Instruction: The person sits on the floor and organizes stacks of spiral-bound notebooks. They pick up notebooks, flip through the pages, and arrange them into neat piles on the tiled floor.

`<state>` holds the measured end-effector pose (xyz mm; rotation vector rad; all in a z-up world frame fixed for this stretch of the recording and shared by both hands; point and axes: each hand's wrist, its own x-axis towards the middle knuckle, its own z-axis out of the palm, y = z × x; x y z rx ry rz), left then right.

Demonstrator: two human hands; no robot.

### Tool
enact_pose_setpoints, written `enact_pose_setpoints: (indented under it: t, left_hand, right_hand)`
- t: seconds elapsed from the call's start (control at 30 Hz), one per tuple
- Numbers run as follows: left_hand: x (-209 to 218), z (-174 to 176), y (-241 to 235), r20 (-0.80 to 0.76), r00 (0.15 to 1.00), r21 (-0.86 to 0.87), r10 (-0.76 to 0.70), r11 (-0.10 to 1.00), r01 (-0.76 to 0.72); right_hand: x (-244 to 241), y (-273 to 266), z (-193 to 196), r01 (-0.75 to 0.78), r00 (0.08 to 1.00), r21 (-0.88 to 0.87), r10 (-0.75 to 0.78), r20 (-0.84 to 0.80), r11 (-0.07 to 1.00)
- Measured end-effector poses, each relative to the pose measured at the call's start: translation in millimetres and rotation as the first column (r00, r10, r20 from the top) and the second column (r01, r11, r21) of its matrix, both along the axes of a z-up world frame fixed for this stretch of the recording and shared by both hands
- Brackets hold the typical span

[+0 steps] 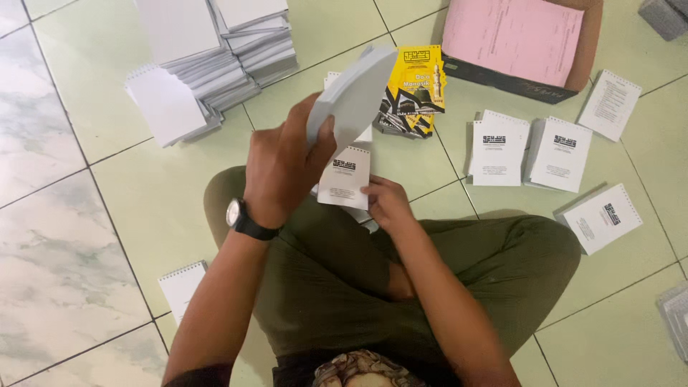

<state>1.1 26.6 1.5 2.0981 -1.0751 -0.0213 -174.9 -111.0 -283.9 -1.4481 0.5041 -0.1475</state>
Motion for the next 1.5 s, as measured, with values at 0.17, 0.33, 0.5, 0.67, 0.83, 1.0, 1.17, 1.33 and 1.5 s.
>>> enact_pose_setpoints:
  t: [0.17, 0.33, 0.5, 0.67, 0.83, 1.0, 1.17, 1.33, 1.5]
  left_hand:
    - [-3.3, -13.2, 7.5, 0.029, 1.000, -0.028, 0.000, 1.000, 0.001]
    - [-8.4, -16.8, 10.2, 0.042, 0.998, -0.100, -0.040, 0.994, 0.044]
    - [-10.5, -19.9, 0.1, 0.171, 0.977, -0.104, -0.124, 0.984, 0.143]
    - [-19.9, -26.8, -15.1, 0.537, 0.820, -0.005, -0.197, 0.972, 0.237]
    - [-40.2, -59.7, -34.5, 0.676, 0.678, 0.095, -0.287, 0.948, 0.305]
    - [-81.0, -153.6, -66.0, 0.744, 0.445, 0.191, -0.498, 0.798, 0.572]
    - [-119.5, -204.5, -86.3, 0.727, 0.324, 0.286, -0.605, 0.696, 0.659]
    - [-125.7, -276.3, -115.8, 0.454, 0.396, 0.465, -0.798, 0.592, 0.659]
    - [-91.9, -218.3, -111.8, 0.014, 0.607, 0.485, -0.794, 0.536, 0.691]
  right_hand:
    - [32.5, 37.9, 3.8, 0.578, 0.804, 0.313, -0.461, -0.375, 0.754]
    - [37.7, 49.6, -9.9, 0.550, 0.740, -0.074, -0.526, -0.420, 0.832]
    - [39.6, 52.8, -10.2, 0.401, 0.741, -0.315, -0.507, -0.441, 0.860]
    - [36.5, 52.9, 7.7, 0.353, 0.745, -0.333, -0.478, -0.464, 0.874]
    - [9.7, 18.4, 77.4, 0.418, 0.721, -0.279, -0.503, -0.476, 0.864]
    - [-36.5, -30.5, 204.7, 0.515, 0.826, 0.708, -0.501, -0.260, 0.483]
    - [-67.9, -104.6, 61.9, 0.527, 0.850, 0.526, -0.408, -0.333, 0.668]
    - [-64.8, -105.8, 24.3, 0.546, 0.821, 0.441, -0.350, -0.451, 0.713]
    - [-64.1, -89.5, 61.0, 0.711, 0.699, 0.394, -0.523, -0.488, 0.582]
